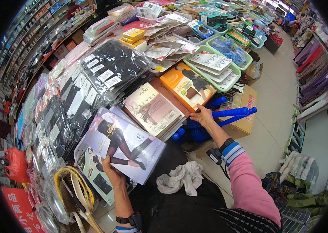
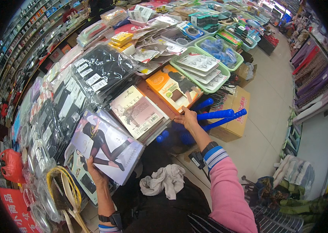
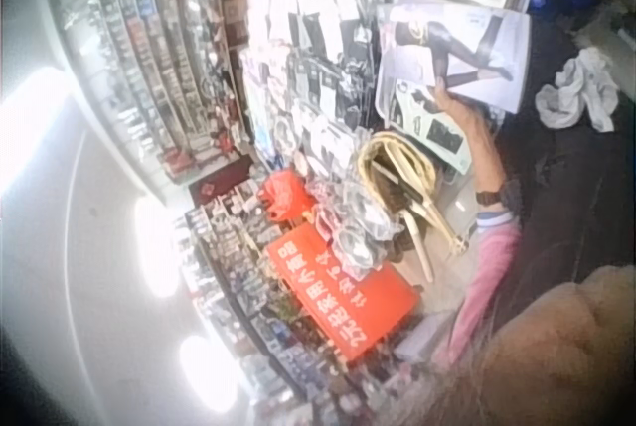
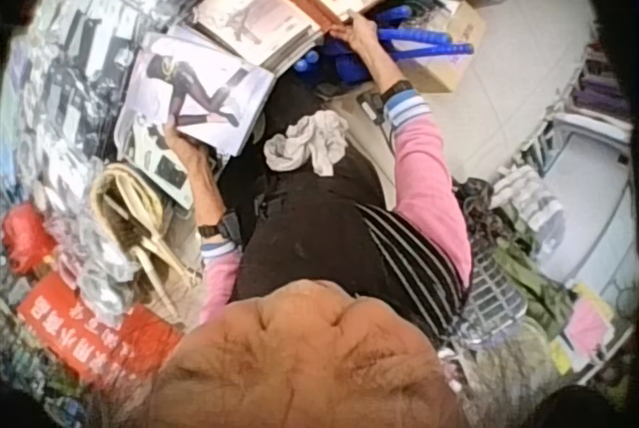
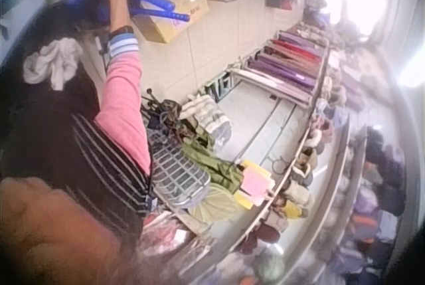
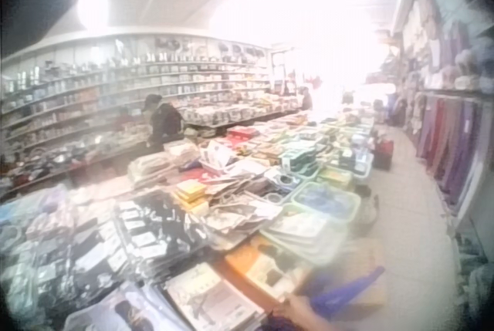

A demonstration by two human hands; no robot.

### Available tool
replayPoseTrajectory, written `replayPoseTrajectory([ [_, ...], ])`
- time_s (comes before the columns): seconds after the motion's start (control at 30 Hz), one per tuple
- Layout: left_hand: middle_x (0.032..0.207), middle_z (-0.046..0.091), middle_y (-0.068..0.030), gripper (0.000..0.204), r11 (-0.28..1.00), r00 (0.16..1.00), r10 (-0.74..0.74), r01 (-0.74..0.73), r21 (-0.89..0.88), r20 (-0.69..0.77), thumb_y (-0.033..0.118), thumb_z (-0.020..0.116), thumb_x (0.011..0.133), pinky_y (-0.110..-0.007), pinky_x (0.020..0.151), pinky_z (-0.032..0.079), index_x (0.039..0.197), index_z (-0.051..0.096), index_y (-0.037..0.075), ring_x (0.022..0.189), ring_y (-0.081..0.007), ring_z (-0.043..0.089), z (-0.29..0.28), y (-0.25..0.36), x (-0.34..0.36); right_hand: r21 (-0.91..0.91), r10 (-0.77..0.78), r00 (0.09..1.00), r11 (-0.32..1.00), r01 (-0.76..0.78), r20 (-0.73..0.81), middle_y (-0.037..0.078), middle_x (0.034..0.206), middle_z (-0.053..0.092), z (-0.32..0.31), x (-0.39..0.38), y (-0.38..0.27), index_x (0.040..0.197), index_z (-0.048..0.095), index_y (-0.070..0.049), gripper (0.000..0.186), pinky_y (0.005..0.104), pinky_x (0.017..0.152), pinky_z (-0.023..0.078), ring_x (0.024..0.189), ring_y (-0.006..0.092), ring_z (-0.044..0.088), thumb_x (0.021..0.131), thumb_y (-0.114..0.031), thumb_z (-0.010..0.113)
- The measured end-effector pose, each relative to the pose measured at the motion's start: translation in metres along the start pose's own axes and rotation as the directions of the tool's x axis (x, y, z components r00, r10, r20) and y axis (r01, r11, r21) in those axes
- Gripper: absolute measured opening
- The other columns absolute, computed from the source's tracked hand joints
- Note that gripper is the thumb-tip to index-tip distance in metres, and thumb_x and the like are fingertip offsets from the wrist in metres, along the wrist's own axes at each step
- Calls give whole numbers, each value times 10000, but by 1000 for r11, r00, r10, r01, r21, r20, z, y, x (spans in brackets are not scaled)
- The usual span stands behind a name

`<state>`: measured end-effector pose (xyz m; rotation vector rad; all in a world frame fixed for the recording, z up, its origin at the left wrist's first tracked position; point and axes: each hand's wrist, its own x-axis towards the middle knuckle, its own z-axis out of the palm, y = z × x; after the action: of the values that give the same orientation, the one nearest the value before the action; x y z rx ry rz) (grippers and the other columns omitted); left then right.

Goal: The person wipes a display table with a cloth and then picks up, inspects, and restacks multiple packaged items including tights and small household goods. They repeatedly lift and reposition items to arrange them neatly on the table.

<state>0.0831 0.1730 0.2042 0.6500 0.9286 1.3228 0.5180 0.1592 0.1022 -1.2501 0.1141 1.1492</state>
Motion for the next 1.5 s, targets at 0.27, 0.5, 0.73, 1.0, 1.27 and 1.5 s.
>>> replayPoseTrajectory([
  [0.27,1171,602,-109,480,1000,999,10,-9,16,-36,267,549,845,-373,996,423,1260,489,33,1114,-240,565,5,1,-1,-13,-22,999,1000,22,-43,263,881,591,0,6,-6,1164,455,54,427,464,610,603,672,323,669,935,-274,604],
  [0.5,1186,593,-120,500,999,999,37,-37,18,1,253,542,845,-372,995,430,1285,477,23,1115,-243,568,3,0,-1,-10,-18,999,1000,18,-33,243,829,572,-3,9,-5,1125,434,90,455,453,564,605,641,326,662,925,-275,619],
  [0.73,1181,596,-130,542,999,998,43,-42,22,-46,238,555,841,-361,986,445,1319,441,7,1112,-242,578,7,1,-3,-130,-29,992,991,13,-124,194,884,539,-13,-20,-1,1219,434,50,693,472,572,581,650,295,608,821,-448,707],
  [1.0,1245,554,-140,641,994,997,77,-77,-76,-5,194,584,853,-348,1000,427,1408,344,-16,1131,-233,562,10,2,-3,-509,50,881,831,224,470,106,779,602,54,-144,-5,1104,575,17,375,269,420,509,525,170,614,914,-302,624],
  [1.27,1150,577,-90,470,994,996,70,-74,-79,-51,340,523,966,-297,833,471,1304,434,26,998,-170,575,7,-3,-1,-741,171,767,452,497,619,48,764,615,124,-208,1,1181,600,47,425,224,477,475,572,100,581,866,-220,701],
  [1.5,785,503,44,331,1000,992,0,-2,-15,-127,425,421,1011,-207,476,297,1051,533,116,586,-33,407,-1,-8,3,-759,171,785,439,481,596,63,722,625,124,-216,0,1118,641,52,439,250,452,454,551,104,560,828,-270,712],
])
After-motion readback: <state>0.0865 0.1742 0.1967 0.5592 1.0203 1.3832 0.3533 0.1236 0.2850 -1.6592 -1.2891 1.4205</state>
